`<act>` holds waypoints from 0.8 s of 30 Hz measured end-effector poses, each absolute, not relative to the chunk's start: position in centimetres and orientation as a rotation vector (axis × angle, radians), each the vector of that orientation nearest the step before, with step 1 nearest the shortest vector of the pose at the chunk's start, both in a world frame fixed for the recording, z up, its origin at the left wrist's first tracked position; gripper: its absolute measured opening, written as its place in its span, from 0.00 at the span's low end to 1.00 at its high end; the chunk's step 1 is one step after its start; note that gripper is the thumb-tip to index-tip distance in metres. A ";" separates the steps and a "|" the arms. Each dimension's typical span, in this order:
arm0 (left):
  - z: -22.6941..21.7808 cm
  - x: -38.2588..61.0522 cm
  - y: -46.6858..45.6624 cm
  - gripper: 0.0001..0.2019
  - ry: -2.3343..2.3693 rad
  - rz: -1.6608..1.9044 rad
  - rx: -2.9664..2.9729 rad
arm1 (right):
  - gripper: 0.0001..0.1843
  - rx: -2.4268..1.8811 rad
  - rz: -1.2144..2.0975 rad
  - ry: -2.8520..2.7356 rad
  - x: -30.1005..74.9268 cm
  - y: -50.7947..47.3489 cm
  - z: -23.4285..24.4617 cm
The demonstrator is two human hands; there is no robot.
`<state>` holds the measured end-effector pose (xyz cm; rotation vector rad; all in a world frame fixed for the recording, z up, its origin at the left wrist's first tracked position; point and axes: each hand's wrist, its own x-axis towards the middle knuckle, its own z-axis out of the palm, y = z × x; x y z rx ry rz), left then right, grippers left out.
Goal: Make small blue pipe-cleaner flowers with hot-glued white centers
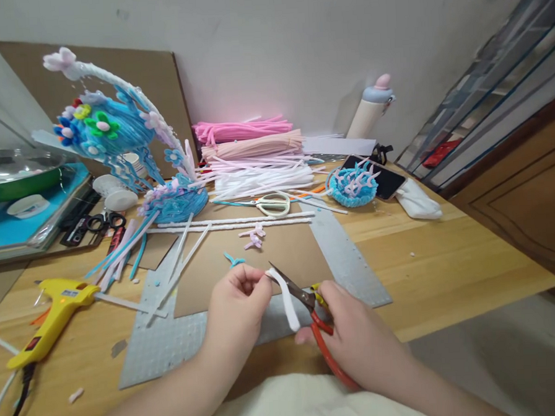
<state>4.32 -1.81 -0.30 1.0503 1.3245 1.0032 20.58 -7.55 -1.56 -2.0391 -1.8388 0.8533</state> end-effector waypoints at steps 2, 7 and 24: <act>-0.3 4.7 -2.1 0.05 1.348 1.010 1.099 | 0.23 -2.028 0.857 -1.853 20.3 -7.3 -1.3; 0.1 5.7 -2.9 0.04 1.356 0.991 1.195 | 0.17 -2.032 0.835 -1.870 20.0 -7.1 -0.6; -1.2 9.2 1.7 0.07 1.501 0.627 1.367 | 0.25 -2.064 1.036 -1.897 23.2 -4.4 -1.0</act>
